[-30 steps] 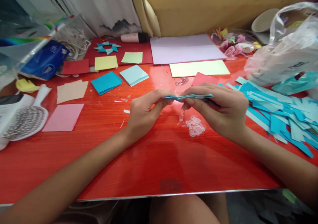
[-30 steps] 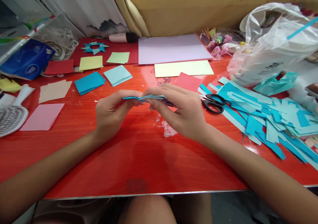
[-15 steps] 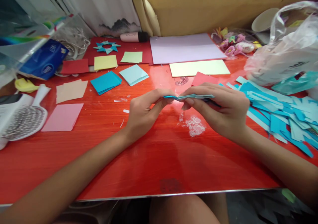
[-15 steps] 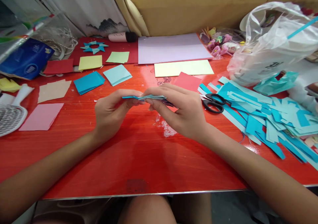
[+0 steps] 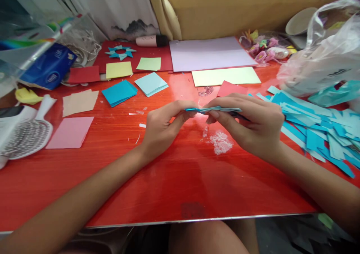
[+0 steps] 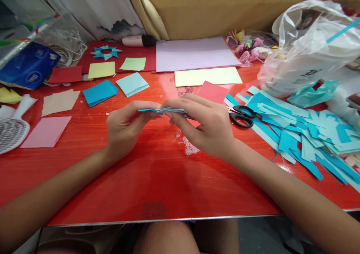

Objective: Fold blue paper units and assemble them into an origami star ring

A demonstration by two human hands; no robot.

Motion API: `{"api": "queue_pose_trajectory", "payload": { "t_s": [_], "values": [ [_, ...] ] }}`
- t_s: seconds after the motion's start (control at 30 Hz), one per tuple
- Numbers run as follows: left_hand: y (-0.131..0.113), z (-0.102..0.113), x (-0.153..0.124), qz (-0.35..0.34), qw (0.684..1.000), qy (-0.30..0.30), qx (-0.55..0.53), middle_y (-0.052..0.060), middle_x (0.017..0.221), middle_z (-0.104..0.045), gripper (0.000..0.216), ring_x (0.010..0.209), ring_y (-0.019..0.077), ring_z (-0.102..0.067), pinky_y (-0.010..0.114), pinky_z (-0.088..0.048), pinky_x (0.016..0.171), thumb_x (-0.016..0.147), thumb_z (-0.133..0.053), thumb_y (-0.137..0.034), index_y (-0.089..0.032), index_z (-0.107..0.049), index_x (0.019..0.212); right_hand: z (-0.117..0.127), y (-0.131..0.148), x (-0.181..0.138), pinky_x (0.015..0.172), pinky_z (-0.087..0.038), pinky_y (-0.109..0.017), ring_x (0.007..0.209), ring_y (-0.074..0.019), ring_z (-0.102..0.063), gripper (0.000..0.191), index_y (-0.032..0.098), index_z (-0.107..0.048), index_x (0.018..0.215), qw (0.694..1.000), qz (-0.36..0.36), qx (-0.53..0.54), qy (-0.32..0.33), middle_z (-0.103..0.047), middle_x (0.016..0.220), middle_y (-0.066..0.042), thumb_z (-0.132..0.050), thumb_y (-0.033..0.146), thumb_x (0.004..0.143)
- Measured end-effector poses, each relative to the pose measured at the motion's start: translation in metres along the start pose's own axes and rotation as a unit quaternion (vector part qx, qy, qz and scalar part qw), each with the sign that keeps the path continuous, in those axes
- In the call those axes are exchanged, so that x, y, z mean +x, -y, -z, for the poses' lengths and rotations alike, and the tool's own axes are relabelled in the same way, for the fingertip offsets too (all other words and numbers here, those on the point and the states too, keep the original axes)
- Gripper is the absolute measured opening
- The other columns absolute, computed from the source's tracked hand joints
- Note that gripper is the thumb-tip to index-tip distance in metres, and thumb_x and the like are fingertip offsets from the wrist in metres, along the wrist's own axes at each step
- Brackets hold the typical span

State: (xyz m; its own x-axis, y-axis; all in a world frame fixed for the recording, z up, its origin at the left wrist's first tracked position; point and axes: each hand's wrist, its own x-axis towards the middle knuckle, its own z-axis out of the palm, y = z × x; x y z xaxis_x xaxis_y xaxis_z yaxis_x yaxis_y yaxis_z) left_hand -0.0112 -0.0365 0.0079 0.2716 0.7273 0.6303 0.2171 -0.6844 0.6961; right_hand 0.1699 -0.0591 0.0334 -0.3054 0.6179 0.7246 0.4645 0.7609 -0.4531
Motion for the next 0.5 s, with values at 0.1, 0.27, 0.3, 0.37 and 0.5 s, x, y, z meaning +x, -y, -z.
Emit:
{"api": "queue_pose_trajectory", "payload": {
  "t_s": [0.1, 0.27, 0.3, 0.37, 0.5],
  "values": [
    [0.0004, 0.0, 0.0002, 0.002, 1.0, 0.0, -0.008, -0.002, 0.08, -0.07, 0.013, 0.072, 0.008, -0.065, 0.018, -0.051, 0.067, 0.082, -0.058, -0.018, -0.021, -0.066, 0.092, 0.0006, 0.0004, 0.001, 0.056, -0.051, -0.022, 0.061, -0.0093, -0.061, 0.014, 0.02, -0.066, 0.092, 1.0, -0.021, 0.007, 0.005, -0.067, 0.074, 0.0, -0.056, 0.017, 0.084],
    [0.001, -0.0001, -0.0002, 0.001, 1.0, -0.002, -0.005, -0.003, 0.083, -0.071, 0.014, 0.076, 0.0087, -0.065, 0.019, -0.052, 0.07, 0.082, -0.058, -0.017, -0.022, -0.066, 0.093, 0.0018, 0.0016, 0.0038, 0.053, -0.05, -0.02, 0.058, -0.008, -0.061, 0.013, 0.02, -0.066, 0.09, 0.999, -0.034, 0.018, 0.016, -0.068, 0.075, 0.0, -0.055, 0.017, 0.084],
    [0.001, -0.0002, -0.0003, 0.0, 1.0, -0.003, -0.002, -0.003, 0.083, -0.071, 0.014, 0.077, 0.009, -0.065, 0.019, -0.052, 0.071, 0.082, -0.058, -0.017, -0.022, -0.066, 0.093, 0.002, 0.0019, 0.0042, 0.053, -0.05, -0.02, 0.058, -0.0079, -0.061, 0.013, 0.02, -0.066, 0.09, 0.999, -0.028, 0.014, 0.018, -0.068, 0.075, 0.0, -0.055, 0.017, 0.084],
    [0.0008, -0.0004, -0.0003, 0.002, 1.0, -0.004, -0.001, -0.002, 0.085, -0.071, 0.014, 0.078, 0.0095, -0.066, 0.02, -0.052, 0.072, 0.082, -0.057, -0.017, -0.022, -0.066, 0.093, 0.0022, 0.0022, 0.0045, 0.054, -0.05, -0.02, 0.058, -0.0078, -0.061, 0.013, 0.019, -0.066, 0.09, 1.0, -0.019, 0.002, 0.017, -0.068, 0.074, 0.001, -0.055, 0.016, 0.084],
    [0.0003, -0.0007, 0.0002, 0.0, 1.0, -0.002, -0.009, -0.003, 0.085, -0.071, 0.015, 0.079, 0.0089, -0.065, 0.019, -0.053, 0.072, 0.082, -0.057, -0.015, -0.022, -0.066, 0.092, 0.0025, 0.0021, 0.0035, 0.055, -0.049, -0.021, 0.06, -0.0088, -0.061, 0.013, 0.02, -0.066, 0.09, 0.999, -0.001, -0.03, 0.015, -0.067, 0.071, 0.0, -0.054, 0.016, 0.084]
  ]
}}
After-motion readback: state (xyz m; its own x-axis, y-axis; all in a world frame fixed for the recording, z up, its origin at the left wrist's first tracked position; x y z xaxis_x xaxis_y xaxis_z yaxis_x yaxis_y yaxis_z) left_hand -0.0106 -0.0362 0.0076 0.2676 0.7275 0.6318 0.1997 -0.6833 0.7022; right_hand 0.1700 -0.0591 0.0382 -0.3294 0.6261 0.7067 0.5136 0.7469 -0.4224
